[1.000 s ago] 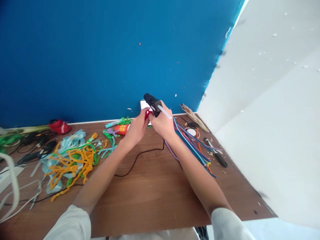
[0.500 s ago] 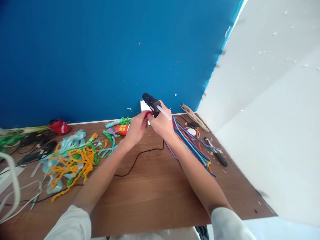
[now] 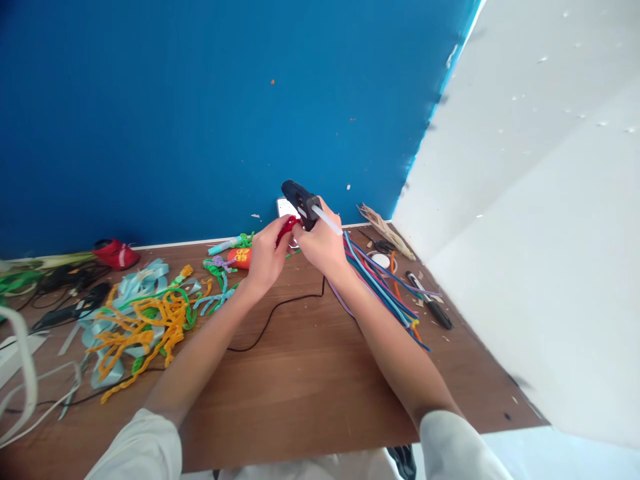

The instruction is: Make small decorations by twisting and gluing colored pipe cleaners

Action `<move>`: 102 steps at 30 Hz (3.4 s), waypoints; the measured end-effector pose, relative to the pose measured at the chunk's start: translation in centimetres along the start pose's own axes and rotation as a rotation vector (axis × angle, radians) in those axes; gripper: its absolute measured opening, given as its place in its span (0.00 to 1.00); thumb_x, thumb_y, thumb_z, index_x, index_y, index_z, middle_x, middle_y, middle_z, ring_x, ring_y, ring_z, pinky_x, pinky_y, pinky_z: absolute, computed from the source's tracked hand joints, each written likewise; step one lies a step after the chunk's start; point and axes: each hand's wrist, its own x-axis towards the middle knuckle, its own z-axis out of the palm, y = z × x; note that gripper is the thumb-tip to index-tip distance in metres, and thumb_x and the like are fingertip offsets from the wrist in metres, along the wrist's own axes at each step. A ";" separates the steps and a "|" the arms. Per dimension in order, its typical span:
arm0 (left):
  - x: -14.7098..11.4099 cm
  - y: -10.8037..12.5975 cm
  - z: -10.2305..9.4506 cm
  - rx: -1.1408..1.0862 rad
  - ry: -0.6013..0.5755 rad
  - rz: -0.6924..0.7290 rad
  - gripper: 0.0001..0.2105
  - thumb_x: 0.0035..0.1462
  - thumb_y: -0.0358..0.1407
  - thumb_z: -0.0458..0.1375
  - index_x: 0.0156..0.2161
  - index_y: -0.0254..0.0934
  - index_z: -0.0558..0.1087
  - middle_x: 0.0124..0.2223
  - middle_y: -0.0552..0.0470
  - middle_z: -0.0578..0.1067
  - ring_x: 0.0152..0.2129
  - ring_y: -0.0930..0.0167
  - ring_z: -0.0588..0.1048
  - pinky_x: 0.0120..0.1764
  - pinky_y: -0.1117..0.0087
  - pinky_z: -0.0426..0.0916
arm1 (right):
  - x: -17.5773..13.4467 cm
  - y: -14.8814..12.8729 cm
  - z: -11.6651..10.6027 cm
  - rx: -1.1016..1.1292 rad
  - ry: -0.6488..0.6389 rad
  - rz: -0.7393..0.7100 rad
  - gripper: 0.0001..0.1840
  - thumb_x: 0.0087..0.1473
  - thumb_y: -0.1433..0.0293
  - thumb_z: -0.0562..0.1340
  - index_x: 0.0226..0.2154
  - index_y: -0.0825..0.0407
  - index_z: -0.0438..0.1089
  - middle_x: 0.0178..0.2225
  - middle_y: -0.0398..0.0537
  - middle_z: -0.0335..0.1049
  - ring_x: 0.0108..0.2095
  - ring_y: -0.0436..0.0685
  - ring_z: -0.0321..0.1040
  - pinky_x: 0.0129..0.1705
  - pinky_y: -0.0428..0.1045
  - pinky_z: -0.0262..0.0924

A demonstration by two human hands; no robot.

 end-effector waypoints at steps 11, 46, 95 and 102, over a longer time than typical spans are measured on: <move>0.2 -0.2 -0.1 0.083 0.010 0.098 0.18 0.65 0.29 0.51 0.58 0.37 0.69 0.52 0.45 0.77 0.50 0.65 0.76 0.52 0.64 0.70 | 0.1 0.1 0.1 0.019 -0.015 -0.004 0.02 0.50 0.69 0.61 0.30 0.49 0.67 0.29 0.47 0.72 0.31 0.58 0.66 0.37 0.55 0.63; 0.3 -0.8 0.0 0.087 0.090 0.058 0.11 0.64 0.33 0.55 0.49 0.36 0.76 0.42 0.47 0.82 0.37 0.67 0.79 0.41 0.69 0.71 | 0.5 -0.2 -0.1 0.059 0.001 0.004 0.05 0.46 0.68 0.63 0.30 0.50 0.67 0.29 0.46 0.71 0.31 0.57 0.66 0.36 0.54 0.63; 1.2 -0.4 -1.2 0.315 -0.130 0.088 0.13 0.68 0.34 0.48 0.34 0.36 0.72 0.33 0.45 0.78 0.29 0.65 0.76 0.32 0.68 0.64 | 0.2 0.1 0.2 0.053 -0.003 0.023 0.26 0.42 0.72 0.59 0.47 0.48 0.60 0.34 0.44 0.68 0.32 0.56 0.67 0.35 0.51 0.61; 0.7 -0.1 -0.7 0.466 -0.129 0.144 0.12 0.66 0.27 0.46 0.39 0.35 0.73 0.37 0.43 0.77 0.32 0.64 0.76 0.34 0.67 0.65 | 0.5 0.2 -0.6 0.020 -0.062 0.010 0.30 0.38 0.74 0.59 0.48 0.48 0.59 0.36 0.45 0.69 0.32 0.57 0.67 0.36 0.53 0.61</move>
